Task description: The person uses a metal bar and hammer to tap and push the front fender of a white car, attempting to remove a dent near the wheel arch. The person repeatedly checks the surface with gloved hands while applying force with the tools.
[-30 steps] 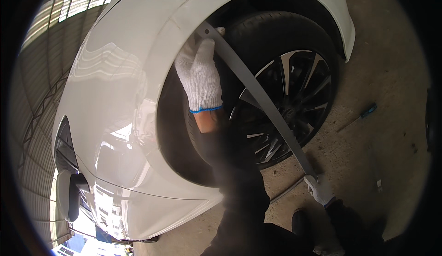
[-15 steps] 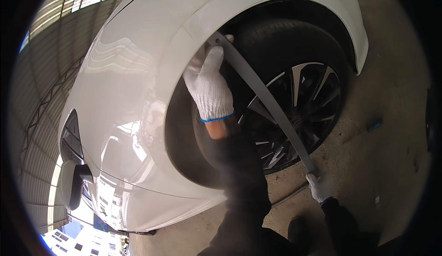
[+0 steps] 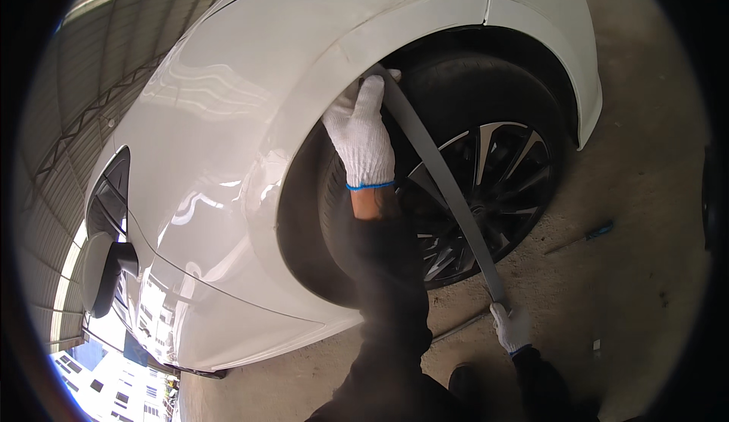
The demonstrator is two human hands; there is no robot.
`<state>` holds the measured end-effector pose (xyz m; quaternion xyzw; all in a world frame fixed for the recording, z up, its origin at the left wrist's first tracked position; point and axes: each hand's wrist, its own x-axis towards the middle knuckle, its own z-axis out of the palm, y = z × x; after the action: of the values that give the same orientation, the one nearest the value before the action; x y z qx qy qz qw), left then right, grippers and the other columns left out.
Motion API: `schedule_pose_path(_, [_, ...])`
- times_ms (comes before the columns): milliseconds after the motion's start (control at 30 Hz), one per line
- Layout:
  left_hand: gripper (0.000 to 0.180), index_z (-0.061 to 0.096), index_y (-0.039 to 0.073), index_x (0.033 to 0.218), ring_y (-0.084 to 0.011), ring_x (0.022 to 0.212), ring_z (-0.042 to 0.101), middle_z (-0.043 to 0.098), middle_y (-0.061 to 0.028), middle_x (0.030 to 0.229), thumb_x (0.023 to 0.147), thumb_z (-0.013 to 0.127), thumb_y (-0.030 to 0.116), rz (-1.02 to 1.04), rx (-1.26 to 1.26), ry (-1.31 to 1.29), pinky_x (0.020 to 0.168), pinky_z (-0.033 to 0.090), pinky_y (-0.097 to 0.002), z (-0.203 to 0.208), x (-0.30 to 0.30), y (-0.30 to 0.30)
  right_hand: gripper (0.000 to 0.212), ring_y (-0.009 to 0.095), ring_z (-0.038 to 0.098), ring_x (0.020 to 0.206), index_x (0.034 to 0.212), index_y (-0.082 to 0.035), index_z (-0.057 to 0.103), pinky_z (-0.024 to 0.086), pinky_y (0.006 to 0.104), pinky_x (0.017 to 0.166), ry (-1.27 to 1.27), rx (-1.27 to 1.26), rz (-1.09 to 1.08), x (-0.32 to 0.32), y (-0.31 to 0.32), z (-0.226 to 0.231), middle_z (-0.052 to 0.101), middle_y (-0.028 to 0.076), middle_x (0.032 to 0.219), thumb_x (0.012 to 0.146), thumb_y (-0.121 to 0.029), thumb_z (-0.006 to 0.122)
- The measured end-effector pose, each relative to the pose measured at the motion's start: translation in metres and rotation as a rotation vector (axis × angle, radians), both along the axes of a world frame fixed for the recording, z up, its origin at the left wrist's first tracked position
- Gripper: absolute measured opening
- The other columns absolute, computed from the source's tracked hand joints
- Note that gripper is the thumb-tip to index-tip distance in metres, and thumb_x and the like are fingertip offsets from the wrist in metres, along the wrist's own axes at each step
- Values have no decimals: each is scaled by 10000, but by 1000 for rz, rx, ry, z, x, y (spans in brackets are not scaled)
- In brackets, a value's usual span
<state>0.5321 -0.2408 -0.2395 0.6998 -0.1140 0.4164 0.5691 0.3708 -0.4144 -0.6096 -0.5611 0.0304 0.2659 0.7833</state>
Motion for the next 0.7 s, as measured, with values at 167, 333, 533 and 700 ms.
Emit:
schedule_pose_path(167, [353, 585, -119, 1200, -267, 944, 690, 680, -192, 1066, 859, 535, -43, 4, 41, -45, 929, 530, -383, 8, -9, 3, 395, 63, 434, 431, 675, -84, 568, 287, 265, 410, -11, 13, 54, -5, 6, 2, 488, -27, 531, 953, -327, 706])
schedule_pose_path(333, [455, 529, -134, 1283, -282, 992, 679, 638, -217, 1165, 833, 515, -68, -126, 15, -27, 947, 528, -385, 4, -8, 5, 392, 63, 438, 455, 671, -77, 573, 307, 269, 432, -8, -10, 67, 1, 18, -25, 493, -22, 538, 952, -318, 701])
schedule_pose_path(533, [591, 443, -146, 1363, -333, 1033, 680, 611, -258, 1210, 801, 593, -38, -198, 48, -73, 979, 535, -424, 1, -1, 27, 423, 104, 475, 500, 676, -24, 599, 371, 337, 499, 30, -37, 62, -6, 35, -24, 508, 20, 541, 926, -348, 704])
schedule_pose_path(700, [557, 450, -102, 1363, -353, 1098, 656, 606, -229, 1236, 827, 583, -36, -152, 234, -61, 1036, 520, -486, 5, -3, 26, 403, 171, 520, 523, 679, 1, 606, 393, 391, 537, -106, -161, 86, 22, 43, -28, 525, 82, 556, 871, -343, 695])
